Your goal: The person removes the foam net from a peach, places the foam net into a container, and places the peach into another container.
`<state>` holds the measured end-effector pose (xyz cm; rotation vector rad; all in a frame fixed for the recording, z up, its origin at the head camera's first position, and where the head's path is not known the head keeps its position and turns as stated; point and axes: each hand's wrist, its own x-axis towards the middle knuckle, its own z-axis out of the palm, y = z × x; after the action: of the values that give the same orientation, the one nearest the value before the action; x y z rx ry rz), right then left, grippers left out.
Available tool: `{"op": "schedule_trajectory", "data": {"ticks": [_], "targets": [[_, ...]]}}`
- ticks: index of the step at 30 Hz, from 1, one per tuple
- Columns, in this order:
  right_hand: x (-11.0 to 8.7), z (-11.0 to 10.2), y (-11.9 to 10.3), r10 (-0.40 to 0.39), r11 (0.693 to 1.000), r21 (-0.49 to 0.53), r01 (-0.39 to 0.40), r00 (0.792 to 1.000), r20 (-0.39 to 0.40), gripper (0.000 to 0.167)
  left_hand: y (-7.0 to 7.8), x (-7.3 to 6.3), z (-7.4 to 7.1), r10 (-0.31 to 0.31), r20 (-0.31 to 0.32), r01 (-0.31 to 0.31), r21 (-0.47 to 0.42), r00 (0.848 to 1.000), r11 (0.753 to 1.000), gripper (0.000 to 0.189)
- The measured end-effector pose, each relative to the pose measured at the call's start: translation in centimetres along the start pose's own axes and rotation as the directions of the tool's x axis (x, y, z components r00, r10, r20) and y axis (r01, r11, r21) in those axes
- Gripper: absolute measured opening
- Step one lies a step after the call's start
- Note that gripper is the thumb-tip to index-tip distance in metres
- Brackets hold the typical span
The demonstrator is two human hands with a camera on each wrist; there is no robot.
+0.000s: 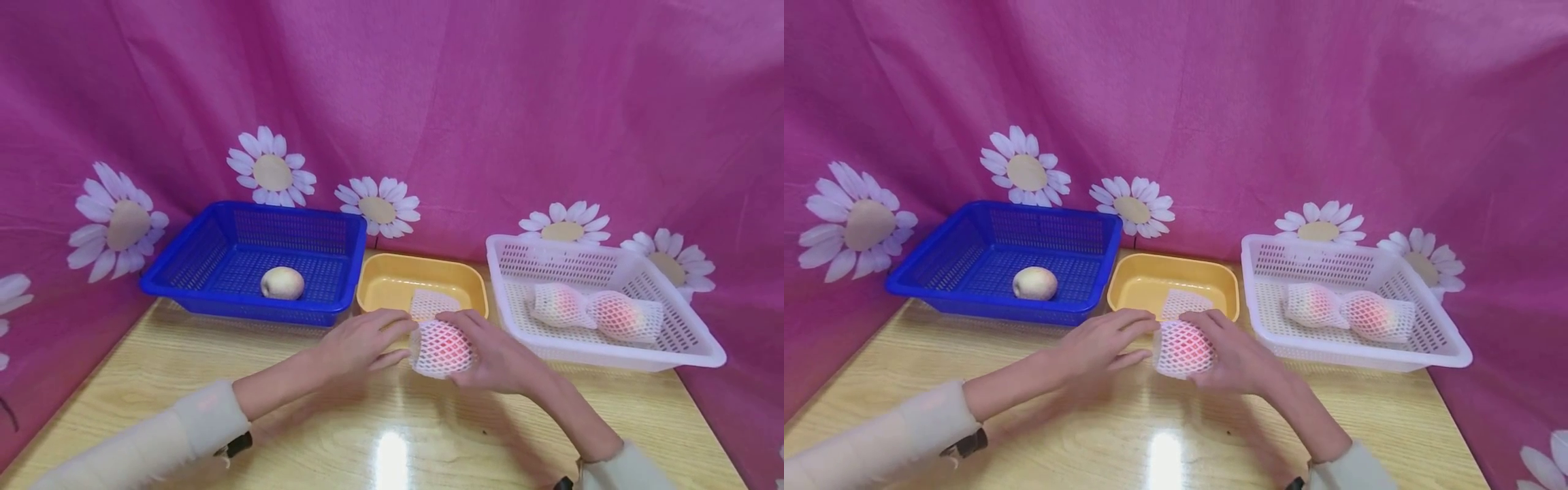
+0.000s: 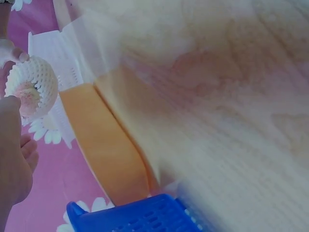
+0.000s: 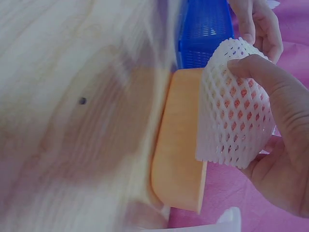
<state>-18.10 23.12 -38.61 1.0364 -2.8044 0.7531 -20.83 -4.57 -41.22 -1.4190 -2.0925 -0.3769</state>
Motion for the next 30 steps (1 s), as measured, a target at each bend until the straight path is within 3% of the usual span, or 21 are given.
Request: {"op": "schedule_trajectory", "data": {"ticks": [8,21,30], "targets": [[0.6,-1.2,-0.3,-0.022,0.999,-0.029,0.022,1.000,-0.008,0.088,-0.3,1.0,-1.3,-0.030,-0.013,0.030,0.008,0.999,1.000,0.039],[1.3,-3.2,-1.0,-0.023,0.998,-0.067,0.020,0.999,-0.047,0.087,-0.4,2.8,-2.3,0.038,-0.086,-0.037,0.016,0.996,0.999,0.031],[1.9,-4.1,-1.6,-0.059,0.996,-0.074,0.055,0.997,-0.059,0.087,-0.2,3.8,-2.6,0.068,-0.137,-0.061,0.053,0.988,0.997,0.035]]}}
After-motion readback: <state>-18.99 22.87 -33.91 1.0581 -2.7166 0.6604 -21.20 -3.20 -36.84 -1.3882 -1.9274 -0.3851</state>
